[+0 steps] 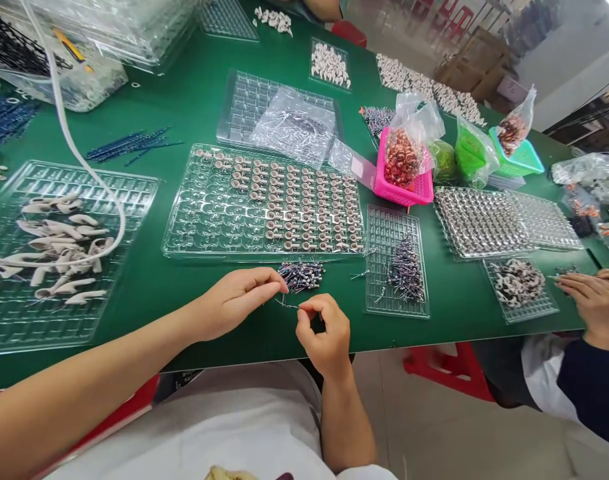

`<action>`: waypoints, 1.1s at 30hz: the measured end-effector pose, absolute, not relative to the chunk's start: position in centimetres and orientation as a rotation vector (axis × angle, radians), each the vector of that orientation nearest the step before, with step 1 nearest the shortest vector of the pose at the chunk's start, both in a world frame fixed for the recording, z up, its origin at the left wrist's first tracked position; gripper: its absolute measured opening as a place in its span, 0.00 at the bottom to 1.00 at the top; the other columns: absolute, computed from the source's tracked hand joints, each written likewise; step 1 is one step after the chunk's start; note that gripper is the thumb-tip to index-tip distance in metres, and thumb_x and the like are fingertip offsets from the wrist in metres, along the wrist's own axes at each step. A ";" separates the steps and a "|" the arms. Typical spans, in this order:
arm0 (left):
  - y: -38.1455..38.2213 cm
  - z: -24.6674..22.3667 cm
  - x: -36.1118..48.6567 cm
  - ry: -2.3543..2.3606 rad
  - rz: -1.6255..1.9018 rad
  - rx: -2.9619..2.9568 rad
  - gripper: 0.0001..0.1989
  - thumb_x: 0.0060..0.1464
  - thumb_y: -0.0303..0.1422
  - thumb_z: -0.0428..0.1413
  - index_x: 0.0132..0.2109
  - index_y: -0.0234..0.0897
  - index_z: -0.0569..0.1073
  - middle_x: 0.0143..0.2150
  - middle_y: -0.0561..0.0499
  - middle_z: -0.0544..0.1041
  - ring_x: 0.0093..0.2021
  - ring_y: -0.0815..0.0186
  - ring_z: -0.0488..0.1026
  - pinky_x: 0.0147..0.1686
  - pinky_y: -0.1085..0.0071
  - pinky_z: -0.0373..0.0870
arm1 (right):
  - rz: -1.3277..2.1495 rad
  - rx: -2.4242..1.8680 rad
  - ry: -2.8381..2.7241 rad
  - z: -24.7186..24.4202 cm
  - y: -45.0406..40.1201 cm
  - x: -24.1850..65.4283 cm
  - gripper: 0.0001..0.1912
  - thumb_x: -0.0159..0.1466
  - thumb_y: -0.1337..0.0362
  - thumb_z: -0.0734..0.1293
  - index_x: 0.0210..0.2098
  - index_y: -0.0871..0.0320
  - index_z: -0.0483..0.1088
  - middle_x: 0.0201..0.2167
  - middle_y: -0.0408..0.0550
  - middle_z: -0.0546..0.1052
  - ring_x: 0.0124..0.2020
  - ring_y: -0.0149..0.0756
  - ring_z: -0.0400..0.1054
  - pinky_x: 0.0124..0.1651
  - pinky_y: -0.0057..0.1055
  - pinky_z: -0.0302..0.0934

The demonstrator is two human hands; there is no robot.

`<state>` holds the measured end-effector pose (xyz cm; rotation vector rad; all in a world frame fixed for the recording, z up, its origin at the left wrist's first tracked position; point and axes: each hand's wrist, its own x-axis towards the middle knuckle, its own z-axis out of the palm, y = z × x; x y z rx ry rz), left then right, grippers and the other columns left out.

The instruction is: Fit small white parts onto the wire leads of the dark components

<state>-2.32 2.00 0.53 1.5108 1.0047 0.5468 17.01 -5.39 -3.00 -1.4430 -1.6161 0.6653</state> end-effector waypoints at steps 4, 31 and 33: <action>1.6 1.0 -2.2 0.965 0.361 1.569 0.17 0.59 0.46 0.53 0.35 0.36 0.76 0.28 0.53 0.72 0.27 0.68 0.64 0.26 0.73 0.59 | 0.543 -1.296 -1.681 -3.4 -5.5 17.0 0.07 0.63 0.72 0.66 0.38 0.55 0.70 0.31 0.44 0.73 0.31 0.31 0.67 0.32 0.30 0.64; 0.6 0.2 -1.3 0.990 0.535 1.500 0.10 0.59 0.36 0.54 0.33 0.35 0.74 0.25 0.56 0.69 0.25 0.72 0.62 0.25 0.76 0.59 | 0.327 -1.263 -1.738 -3.7 -5.6 16.6 0.09 0.62 0.74 0.67 0.38 0.55 0.67 0.30 0.44 0.73 0.31 0.32 0.68 0.32 0.31 0.64; 0.3 0.1 -1.3 0.976 0.629 1.624 0.09 0.59 0.33 0.53 0.34 0.35 0.75 0.27 0.54 0.72 0.25 0.72 0.64 0.25 0.77 0.61 | 0.365 -1.295 -1.715 -3.6 -5.6 16.6 0.07 0.63 0.73 0.67 0.37 0.55 0.67 0.30 0.43 0.73 0.30 0.31 0.67 0.32 0.31 0.63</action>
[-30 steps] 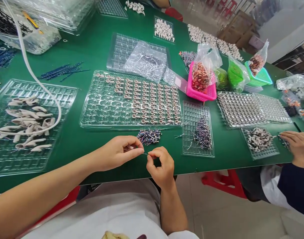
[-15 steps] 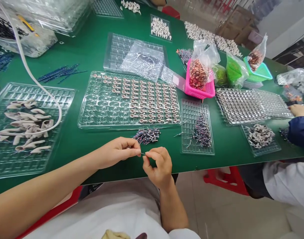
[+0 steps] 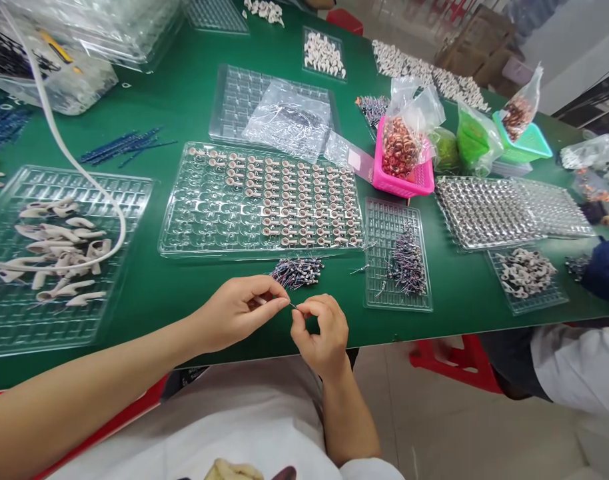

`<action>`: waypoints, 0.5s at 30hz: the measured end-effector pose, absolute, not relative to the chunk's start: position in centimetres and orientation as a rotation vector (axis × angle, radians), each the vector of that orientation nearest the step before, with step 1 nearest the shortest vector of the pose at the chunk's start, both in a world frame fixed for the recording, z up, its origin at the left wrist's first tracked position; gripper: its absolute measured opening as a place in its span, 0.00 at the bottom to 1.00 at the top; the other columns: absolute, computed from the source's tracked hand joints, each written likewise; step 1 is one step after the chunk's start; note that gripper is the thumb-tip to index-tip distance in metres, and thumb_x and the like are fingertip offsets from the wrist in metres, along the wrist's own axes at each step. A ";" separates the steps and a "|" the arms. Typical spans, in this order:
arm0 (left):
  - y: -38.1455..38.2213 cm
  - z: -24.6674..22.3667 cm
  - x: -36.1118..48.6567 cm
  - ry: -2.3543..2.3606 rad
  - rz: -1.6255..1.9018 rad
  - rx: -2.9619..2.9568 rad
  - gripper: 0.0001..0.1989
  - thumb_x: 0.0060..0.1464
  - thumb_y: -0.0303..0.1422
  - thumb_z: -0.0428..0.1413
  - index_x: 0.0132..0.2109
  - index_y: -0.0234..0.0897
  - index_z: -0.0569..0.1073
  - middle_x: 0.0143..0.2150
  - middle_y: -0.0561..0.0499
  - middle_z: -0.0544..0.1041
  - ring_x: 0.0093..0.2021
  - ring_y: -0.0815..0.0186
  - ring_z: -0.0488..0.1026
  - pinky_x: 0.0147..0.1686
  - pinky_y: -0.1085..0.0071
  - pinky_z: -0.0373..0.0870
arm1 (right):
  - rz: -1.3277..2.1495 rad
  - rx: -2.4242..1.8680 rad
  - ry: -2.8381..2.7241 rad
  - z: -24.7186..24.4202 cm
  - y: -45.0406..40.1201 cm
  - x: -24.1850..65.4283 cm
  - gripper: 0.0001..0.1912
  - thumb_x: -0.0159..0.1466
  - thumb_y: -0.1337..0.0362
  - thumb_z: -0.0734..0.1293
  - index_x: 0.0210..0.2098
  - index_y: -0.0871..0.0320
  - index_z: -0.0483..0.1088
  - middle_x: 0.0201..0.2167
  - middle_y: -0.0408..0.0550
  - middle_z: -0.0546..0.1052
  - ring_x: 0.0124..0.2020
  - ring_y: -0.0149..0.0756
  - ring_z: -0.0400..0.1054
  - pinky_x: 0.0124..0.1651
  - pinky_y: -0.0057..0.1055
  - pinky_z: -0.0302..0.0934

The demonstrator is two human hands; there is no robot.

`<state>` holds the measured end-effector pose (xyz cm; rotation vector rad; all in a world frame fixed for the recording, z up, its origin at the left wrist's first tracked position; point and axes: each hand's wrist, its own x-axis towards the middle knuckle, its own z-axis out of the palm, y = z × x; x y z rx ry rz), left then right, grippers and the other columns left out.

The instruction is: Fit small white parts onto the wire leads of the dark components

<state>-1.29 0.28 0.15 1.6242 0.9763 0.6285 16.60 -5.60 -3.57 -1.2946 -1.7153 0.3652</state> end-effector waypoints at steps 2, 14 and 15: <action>0.1 0.0 -1.3 0.960 0.708 1.734 0.08 0.60 0.31 0.53 0.35 0.35 0.76 0.29 0.53 0.74 0.27 0.72 0.67 0.26 0.77 0.63 | 0.430 -1.312 -1.682 -3.4 -5.7 16.6 0.05 0.63 0.72 0.66 0.35 0.55 0.68 0.29 0.43 0.73 0.30 0.31 0.67 0.32 0.30 0.63; -0.2 -0.4 -1.1 0.958 0.870 1.939 0.07 0.60 0.26 0.52 0.34 0.34 0.72 0.26 0.54 0.72 0.26 0.73 0.67 0.26 0.79 0.63 | 0.598 -1.328 -1.528 -3.4 -5.8 16.9 0.05 0.63 0.71 0.66 0.33 0.55 0.69 0.29 0.42 0.72 0.29 0.31 0.66 0.32 0.29 0.61; -0.3 -0.4 -1.0 0.964 0.877 1.941 0.07 0.60 0.26 0.52 0.34 0.35 0.72 0.26 0.54 0.72 0.26 0.73 0.66 0.26 0.79 0.63 | 0.600 -1.328 -1.519 -3.5 -5.8 16.9 0.05 0.63 0.71 0.66 0.33 0.55 0.69 0.29 0.42 0.72 0.30 0.31 0.66 0.32 0.29 0.61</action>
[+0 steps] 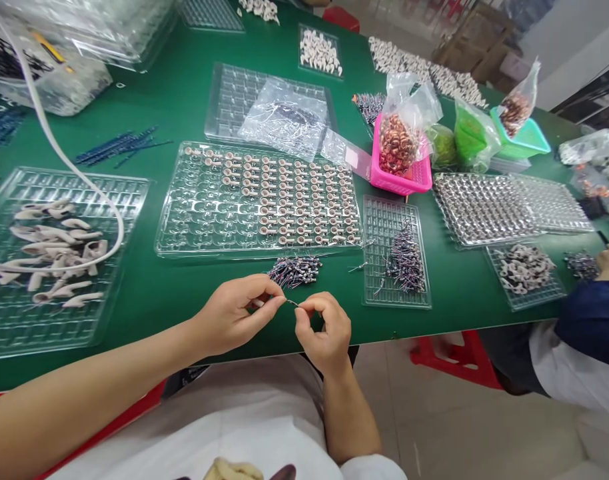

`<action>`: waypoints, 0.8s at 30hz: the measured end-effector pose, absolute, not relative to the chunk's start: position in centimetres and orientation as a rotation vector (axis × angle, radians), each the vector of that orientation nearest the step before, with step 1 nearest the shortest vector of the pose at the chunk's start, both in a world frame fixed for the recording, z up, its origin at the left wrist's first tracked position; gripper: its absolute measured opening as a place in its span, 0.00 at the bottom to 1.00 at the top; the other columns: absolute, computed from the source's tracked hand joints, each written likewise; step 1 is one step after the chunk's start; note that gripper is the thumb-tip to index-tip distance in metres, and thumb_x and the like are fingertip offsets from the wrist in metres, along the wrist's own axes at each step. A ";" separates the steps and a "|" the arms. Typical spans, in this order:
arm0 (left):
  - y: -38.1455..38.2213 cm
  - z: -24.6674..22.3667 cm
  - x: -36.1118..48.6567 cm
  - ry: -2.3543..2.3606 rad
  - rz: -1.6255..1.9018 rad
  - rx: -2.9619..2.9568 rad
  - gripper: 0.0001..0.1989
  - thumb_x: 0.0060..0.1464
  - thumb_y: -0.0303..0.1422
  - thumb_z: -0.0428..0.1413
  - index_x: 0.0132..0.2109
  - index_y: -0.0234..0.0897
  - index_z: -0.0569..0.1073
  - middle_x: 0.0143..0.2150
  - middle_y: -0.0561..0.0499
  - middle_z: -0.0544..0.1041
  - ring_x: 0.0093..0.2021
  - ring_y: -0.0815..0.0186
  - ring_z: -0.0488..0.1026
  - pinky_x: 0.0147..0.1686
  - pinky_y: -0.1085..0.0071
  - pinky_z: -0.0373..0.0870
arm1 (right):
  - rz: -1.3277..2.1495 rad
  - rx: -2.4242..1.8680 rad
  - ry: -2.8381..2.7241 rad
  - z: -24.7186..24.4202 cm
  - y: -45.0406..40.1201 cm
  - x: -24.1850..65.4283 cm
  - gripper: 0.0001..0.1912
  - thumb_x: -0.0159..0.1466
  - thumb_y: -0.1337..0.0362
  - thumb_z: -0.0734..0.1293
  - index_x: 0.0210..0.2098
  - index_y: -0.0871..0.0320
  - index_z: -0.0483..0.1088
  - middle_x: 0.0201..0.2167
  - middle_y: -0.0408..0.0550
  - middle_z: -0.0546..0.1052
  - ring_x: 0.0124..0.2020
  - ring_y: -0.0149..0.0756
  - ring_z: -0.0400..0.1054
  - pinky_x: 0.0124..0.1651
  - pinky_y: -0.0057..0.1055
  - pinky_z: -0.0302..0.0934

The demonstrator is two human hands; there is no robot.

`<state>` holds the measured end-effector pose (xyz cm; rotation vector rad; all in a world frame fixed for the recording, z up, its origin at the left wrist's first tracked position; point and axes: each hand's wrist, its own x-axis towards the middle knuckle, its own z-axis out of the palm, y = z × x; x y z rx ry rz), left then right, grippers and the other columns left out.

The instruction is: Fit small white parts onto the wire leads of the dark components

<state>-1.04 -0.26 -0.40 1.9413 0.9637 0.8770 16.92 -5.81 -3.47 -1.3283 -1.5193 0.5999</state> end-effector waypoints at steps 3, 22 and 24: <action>-0.3 -0.3 -1.0 0.996 0.873 1.933 0.07 0.60 0.27 0.52 0.33 0.35 0.72 0.26 0.54 0.72 0.26 0.72 0.66 0.27 0.78 0.63 | 0.594 -1.326 -1.500 -3.5 -5.9 16.9 0.04 0.63 0.71 0.66 0.33 0.55 0.69 0.29 0.43 0.72 0.30 0.31 0.67 0.32 0.29 0.62; 1.5 -0.1 -2.4 0.826 0.544 1.122 0.13 0.63 0.37 0.45 0.46 0.35 0.69 0.27 0.57 0.58 0.24 0.70 0.55 0.24 0.72 0.54 | 0.572 -1.327 -1.385 -4.0 -6.0 17.1 0.03 0.63 0.69 0.66 0.33 0.55 0.69 0.28 0.44 0.71 0.31 0.33 0.67 0.31 0.31 0.61; 1.3 -0.4 -2.3 0.841 0.539 1.143 0.15 0.64 0.37 0.45 0.49 0.34 0.70 0.26 0.57 0.58 0.25 0.70 0.56 0.25 0.72 0.55 | 0.574 -1.331 -1.383 -4.0 -6.0 17.1 0.03 0.63 0.69 0.66 0.33 0.55 0.69 0.29 0.44 0.72 0.31 0.33 0.67 0.31 0.31 0.62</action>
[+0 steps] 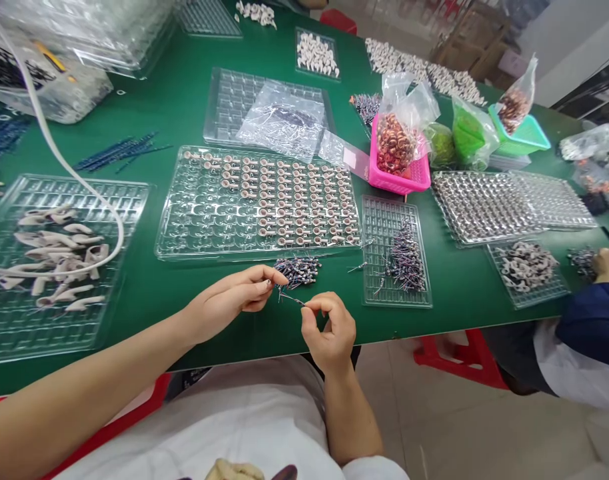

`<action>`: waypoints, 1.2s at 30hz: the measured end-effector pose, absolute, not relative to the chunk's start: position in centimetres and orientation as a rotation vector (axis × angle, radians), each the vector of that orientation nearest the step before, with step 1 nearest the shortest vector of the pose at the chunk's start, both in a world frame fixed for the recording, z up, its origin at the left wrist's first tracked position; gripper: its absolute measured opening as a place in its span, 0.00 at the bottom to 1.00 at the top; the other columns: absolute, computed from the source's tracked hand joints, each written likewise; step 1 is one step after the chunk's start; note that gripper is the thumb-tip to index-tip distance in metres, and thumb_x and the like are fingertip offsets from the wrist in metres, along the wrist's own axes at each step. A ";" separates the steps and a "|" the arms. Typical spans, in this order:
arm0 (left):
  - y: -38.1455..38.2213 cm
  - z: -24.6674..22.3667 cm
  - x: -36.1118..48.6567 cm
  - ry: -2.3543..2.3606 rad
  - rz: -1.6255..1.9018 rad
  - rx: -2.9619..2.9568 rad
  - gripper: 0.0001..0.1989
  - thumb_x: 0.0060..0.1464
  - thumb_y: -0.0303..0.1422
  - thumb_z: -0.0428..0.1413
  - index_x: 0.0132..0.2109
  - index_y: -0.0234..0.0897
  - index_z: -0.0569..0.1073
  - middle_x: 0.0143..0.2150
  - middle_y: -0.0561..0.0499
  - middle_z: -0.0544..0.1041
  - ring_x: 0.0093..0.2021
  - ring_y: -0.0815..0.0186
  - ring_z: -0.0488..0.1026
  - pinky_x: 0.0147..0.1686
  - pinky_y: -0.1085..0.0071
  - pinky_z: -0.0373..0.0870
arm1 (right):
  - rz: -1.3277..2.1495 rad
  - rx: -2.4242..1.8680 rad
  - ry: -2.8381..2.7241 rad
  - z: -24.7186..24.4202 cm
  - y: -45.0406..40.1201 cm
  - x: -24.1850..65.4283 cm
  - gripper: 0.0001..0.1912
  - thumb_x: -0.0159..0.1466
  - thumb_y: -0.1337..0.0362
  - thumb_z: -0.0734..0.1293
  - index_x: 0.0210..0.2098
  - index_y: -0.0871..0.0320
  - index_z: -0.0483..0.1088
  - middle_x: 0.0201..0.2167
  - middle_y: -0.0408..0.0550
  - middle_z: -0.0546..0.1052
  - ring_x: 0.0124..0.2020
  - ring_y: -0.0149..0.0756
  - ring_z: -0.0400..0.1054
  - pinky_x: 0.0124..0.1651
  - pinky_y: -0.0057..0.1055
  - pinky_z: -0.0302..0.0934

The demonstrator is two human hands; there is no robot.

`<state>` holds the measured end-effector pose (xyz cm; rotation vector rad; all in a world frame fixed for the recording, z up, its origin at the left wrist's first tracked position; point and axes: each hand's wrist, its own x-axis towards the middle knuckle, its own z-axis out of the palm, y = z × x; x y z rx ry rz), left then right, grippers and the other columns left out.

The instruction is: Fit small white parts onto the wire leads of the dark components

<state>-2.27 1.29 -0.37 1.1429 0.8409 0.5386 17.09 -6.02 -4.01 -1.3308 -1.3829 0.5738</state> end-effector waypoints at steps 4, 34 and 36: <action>1.0 -0.2 -1.8 0.965 0.576 1.357 0.16 0.65 0.38 0.47 0.51 0.36 0.74 0.30 0.53 0.69 0.28 0.68 0.65 0.29 0.71 0.64 | 0.568 -1.339 -1.360 -4.0 -6.0 17.1 0.03 0.63 0.69 0.66 0.33 0.56 0.69 0.29 0.44 0.72 0.31 0.33 0.67 0.31 0.30 0.62; 0.5 -0.7 -1.4 1.097 0.699 1.588 0.13 0.56 0.33 0.58 0.49 0.39 0.77 0.42 0.49 0.82 0.38 0.64 0.78 0.38 0.69 0.74 | 0.332 -1.346 -1.550 -3.9 -5.8 16.9 0.07 0.63 0.71 0.67 0.37 0.53 0.69 0.29 0.42 0.74 0.30 0.32 0.69 0.31 0.31 0.65; 0.5 -0.7 -1.4 1.104 0.696 1.607 0.13 0.56 0.33 0.58 0.49 0.38 0.77 0.41 0.49 0.82 0.38 0.64 0.78 0.37 0.69 0.73 | 0.335 -1.331 -1.557 -3.8 -5.7 16.9 0.08 0.62 0.72 0.67 0.38 0.53 0.69 0.29 0.42 0.74 0.30 0.32 0.69 0.30 0.30 0.65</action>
